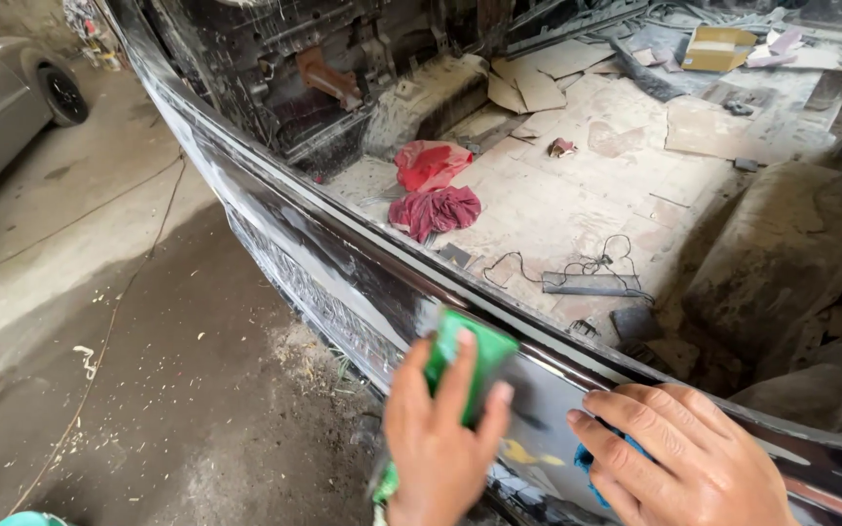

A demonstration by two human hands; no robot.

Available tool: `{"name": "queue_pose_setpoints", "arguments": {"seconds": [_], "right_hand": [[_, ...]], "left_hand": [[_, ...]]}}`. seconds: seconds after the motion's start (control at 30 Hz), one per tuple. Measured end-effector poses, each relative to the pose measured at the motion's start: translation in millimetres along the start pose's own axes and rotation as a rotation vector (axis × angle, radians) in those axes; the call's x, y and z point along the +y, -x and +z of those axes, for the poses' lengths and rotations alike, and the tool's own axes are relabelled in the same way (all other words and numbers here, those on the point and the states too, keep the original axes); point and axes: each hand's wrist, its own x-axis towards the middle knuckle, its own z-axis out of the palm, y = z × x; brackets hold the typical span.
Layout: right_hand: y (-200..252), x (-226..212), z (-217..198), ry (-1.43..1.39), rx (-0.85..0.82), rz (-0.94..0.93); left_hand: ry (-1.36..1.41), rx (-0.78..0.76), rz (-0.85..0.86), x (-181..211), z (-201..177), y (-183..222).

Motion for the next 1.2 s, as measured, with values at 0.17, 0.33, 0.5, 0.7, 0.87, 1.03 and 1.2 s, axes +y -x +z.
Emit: {"name": "queue_pose_setpoints", "arguments": {"seconds": [0.17,0.33,0.5,0.7,0.87,1.03,1.2], "right_hand": [[1,-4,-2,0.004,0.002,0.010],[0,-4,-1,-0.020,-0.006,0.042],[3,-3,-2,-0.003,-0.002,0.031],[3,-3,0,-0.012,-0.009,0.040],[8,2,4,0.003,-0.054,0.059],[12,6,6,0.029,-0.047,0.045],[8,-1,3,0.023,-0.048,0.062]], "left_hand": [[0.054,-0.059,-0.111,-8,2,-9],[0.128,-0.053,0.006,17,0,9],[0.053,-0.083,-0.108,-23,6,-17],[-0.071,0.022,-0.184,-47,1,-34],[-0.016,-0.024,-0.024,-36,-6,-23],[0.001,-0.067,-0.162,-41,-5,-30],[-0.001,-0.078,-0.086,-41,-9,-29]]}}
